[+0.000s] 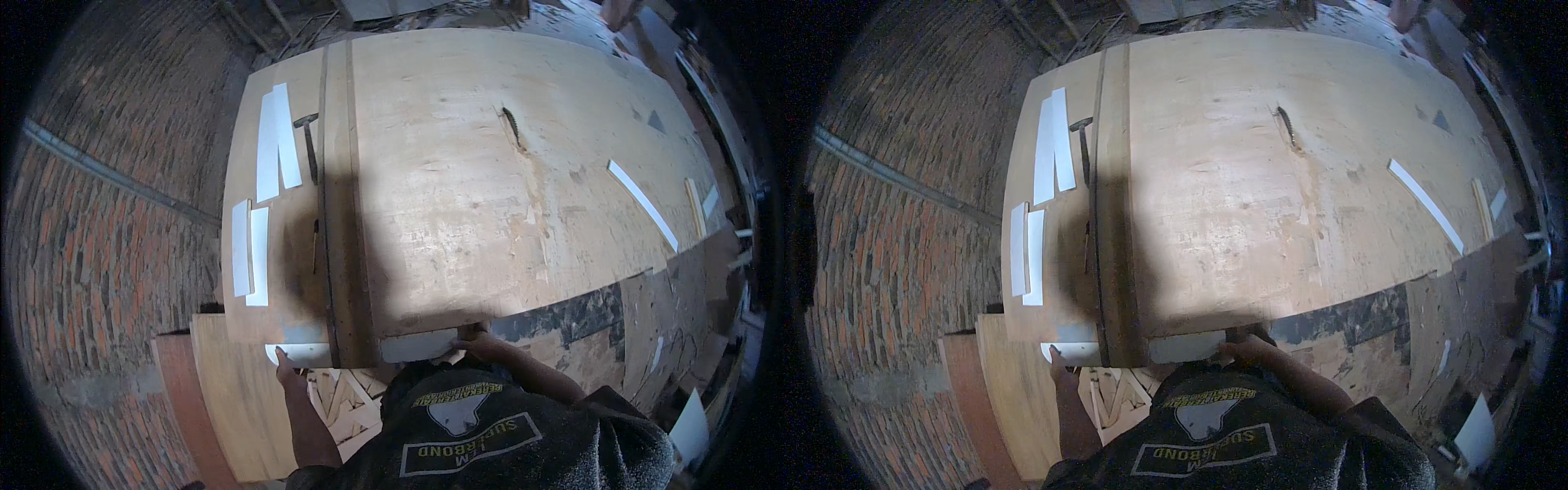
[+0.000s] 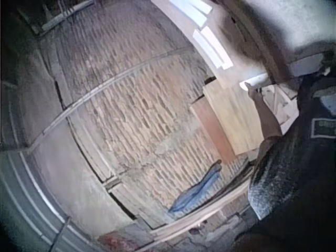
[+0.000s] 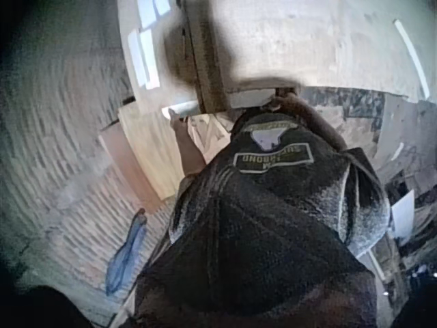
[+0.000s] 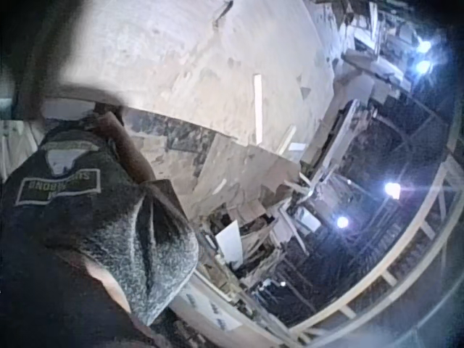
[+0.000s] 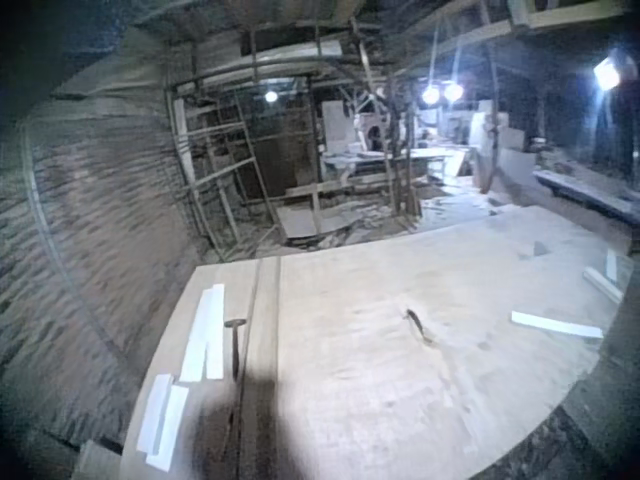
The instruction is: The person measures, hammers, and assembles white wooden pieces using a hammer, tape measure, and a pneumatic nail gun in a workshop.
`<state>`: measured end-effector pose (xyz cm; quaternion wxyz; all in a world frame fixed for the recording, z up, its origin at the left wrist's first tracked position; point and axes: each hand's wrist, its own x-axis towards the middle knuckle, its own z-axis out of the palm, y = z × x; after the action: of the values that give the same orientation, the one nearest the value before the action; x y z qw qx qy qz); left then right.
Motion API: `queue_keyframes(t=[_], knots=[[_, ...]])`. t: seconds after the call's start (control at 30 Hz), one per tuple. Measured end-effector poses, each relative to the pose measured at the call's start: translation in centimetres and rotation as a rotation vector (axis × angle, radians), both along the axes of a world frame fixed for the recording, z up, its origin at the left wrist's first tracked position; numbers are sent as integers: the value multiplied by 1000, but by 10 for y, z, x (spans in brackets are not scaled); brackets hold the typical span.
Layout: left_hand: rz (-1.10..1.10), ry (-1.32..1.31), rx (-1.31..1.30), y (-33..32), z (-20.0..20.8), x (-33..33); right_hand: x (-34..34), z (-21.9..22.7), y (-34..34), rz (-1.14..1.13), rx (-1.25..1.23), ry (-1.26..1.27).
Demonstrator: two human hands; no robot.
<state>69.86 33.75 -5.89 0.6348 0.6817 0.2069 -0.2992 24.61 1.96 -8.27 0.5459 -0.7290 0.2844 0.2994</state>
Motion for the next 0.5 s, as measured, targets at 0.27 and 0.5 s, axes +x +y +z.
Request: queue_keyframes(t=[0.27, 0.5], knots=[[9, -81, -165, 49, -41, 45, 36, 33, 33, 188, -597, -454], [-54, -206, 5, 21, 89, 18, 20, 122, 29, -935, 605, -207]])
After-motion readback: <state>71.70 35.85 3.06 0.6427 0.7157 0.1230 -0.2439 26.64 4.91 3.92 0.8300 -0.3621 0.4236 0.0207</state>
